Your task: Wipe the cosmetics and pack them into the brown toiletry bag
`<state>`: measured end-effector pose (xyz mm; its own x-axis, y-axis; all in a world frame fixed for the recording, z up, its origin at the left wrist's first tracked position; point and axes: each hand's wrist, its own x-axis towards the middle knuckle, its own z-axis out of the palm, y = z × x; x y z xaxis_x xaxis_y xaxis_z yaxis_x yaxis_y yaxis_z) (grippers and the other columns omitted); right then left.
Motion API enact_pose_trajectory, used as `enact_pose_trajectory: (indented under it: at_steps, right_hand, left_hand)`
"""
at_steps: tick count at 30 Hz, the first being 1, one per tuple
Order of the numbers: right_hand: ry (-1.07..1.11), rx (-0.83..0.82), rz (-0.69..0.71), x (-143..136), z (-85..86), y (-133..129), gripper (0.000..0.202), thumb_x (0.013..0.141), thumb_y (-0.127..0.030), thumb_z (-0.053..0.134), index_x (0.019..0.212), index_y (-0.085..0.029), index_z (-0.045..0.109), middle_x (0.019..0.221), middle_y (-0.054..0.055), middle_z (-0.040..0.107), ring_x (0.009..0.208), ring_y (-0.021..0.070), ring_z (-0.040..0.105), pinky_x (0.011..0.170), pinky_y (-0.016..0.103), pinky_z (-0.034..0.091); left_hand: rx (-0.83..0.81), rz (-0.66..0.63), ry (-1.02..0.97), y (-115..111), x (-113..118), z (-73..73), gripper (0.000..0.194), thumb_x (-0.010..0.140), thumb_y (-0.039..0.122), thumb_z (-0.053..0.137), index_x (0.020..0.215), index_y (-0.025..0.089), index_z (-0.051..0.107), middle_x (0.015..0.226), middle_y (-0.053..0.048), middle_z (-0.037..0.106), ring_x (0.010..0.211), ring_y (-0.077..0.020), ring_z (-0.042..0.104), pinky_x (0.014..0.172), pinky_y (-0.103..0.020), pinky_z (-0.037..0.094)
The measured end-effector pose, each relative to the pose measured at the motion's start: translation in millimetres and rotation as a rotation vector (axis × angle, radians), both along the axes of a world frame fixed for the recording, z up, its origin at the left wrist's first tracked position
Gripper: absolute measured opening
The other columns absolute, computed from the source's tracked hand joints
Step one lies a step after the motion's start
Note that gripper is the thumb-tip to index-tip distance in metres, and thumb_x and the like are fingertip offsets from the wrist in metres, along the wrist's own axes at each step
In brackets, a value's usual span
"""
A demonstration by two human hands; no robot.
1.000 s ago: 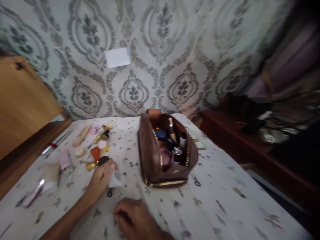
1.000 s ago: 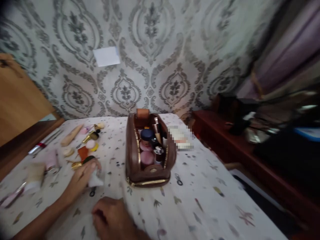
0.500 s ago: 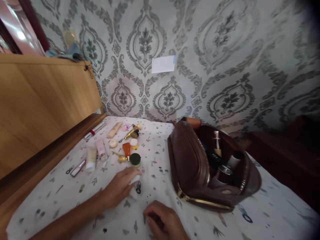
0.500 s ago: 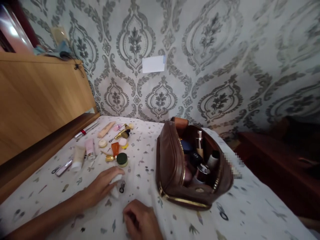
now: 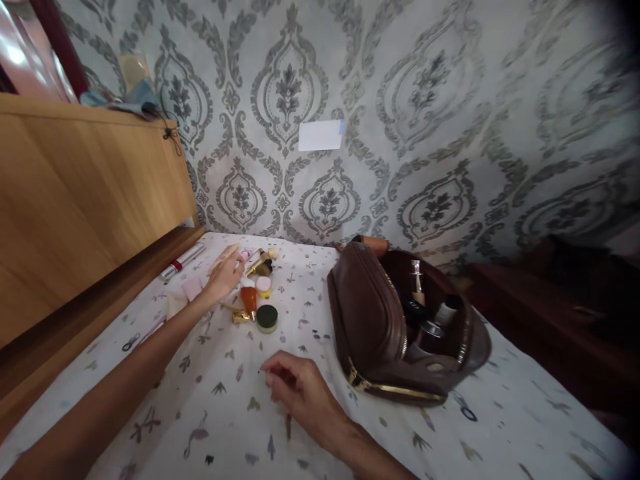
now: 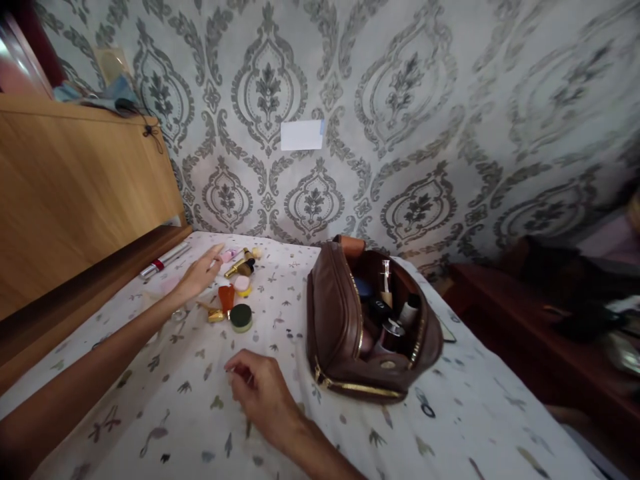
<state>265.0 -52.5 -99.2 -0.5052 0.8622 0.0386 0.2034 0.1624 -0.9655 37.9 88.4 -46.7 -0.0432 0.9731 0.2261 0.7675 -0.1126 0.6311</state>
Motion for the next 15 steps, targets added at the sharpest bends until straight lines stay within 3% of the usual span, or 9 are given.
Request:
enact_pose_trajectory:
  at_steps: [3,6,10,15]
  right_hand:
    - [0.136,-0.098,-0.094,-6,-17.2,12,0.018,0.08,-0.029,0.053,0.088,-0.016,0.062,0.067,-0.002,0.056,0.057,0.0109,0.053,0.056,0.022,0.041]
    - [0.16,-0.122,-0.141,-3,-30.4,16,0.022,0.08,-0.036,0.054,0.089,-0.016,0.061,0.067,-0.001,0.056,0.056,0.011,0.05,0.051,0.021,0.037]
    - [0.153,-0.111,-0.119,1,-33.2,15,0.025,0.081,-0.04,0.054,0.088,-0.017,0.062,0.067,-0.001,0.055,0.056,0.0114,0.048,0.052,0.022,0.037]
    - [0.134,-0.082,-0.095,1,-31.1,16,0.027,0.082,-0.042,0.057,0.085,-0.016,0.063,0.066,0.0,0.054,0.058,0.013,0.049,0.054,0.024,0.039]
  left_hand:
    - [-0.089,0.001,0.165,22,-3,-5.3,0.031,0.093,0.037,0.059,0.117,0.017,0.061,0.124,-0.01,0.064,0.111,-0.0244,0.061,0.096,-0.046,0.049]
    - [-0.21,0.018,0.309,41,-3,-13.5,0.035,0.092,0.035,0.063,0.122,0.017,0.059,0.126,-0.01,0.062,0.108,-0.0249,0.063,0.092,-0.048,0.053]
    - [-0.332,0.06,0.448,56,-1,-21.4,0.034,0.093,0.035,0.062,0.122,0.017,0.06,0.123,-0.009,0.063,0.105,-0.0239,0.064,0.089,-0.046,0.055]
    - [-0.348,0.119,0.511,53,5,-24.2,0.034,0.093,0.035,0.062,0.122,0.017,0.06,0.124,-0.01,0.063,0.106,-0.024,0.064,0.089,-0.046,0.055]
